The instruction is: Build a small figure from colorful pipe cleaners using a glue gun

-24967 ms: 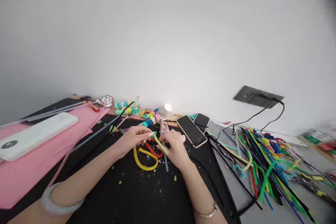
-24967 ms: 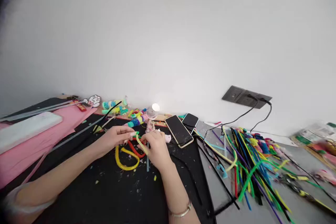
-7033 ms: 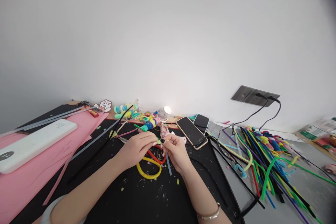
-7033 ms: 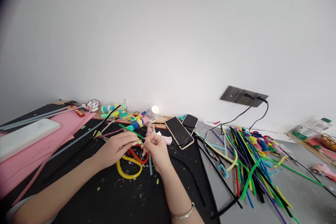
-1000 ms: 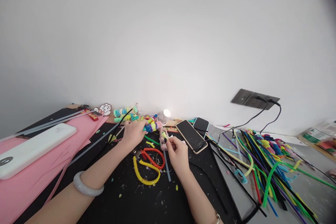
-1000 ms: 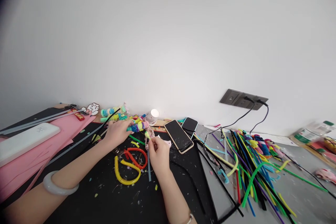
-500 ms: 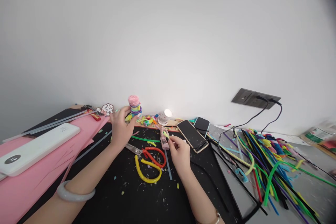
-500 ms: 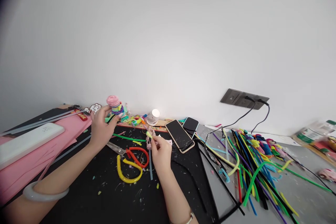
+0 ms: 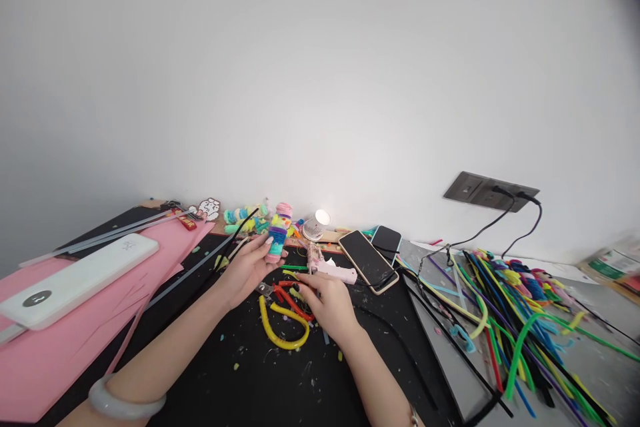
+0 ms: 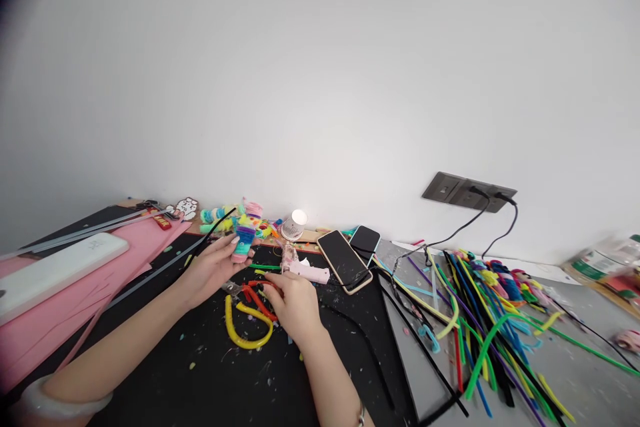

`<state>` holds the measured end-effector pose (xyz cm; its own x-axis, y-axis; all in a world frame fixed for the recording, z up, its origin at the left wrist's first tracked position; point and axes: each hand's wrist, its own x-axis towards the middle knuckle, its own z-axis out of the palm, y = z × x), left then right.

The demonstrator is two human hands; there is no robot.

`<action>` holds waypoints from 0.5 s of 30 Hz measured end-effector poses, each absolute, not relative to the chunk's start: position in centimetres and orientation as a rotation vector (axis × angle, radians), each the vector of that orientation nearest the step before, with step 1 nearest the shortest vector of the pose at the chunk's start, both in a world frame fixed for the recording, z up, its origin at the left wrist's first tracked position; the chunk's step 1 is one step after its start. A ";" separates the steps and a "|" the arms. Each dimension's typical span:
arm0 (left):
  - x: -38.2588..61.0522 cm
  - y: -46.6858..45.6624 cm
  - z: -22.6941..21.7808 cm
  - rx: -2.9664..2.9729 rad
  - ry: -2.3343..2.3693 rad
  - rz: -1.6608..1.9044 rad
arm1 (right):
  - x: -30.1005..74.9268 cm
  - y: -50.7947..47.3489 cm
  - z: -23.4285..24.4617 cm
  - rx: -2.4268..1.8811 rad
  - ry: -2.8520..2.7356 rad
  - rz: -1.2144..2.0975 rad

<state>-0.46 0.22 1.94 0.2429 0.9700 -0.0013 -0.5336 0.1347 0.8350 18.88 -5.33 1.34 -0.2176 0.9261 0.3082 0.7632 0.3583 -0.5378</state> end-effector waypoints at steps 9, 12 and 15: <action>-0.6 -0.7 2.1 0.563 0.532 0.972 | 21.7 -4.4 0.9 -1.998 -1.831 0.032; -0.6 -0.8 1.8 0.578 0.523 0.974 | 21.9 -4.0 0.5 -2.029 -1.874 0.029; -0.6 -1.0 1.5 0.639 0.544 1.005 | 22.0 -3.8 0.6 -2.021 -1.878 -0.024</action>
<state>-0.61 -0.95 1.47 0.4351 0.8918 -0.1237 -0.5910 0.3866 0.7080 21.98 -3.82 0.60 0.1062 0.9579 0.2667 0.9645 -0.0341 -0.2619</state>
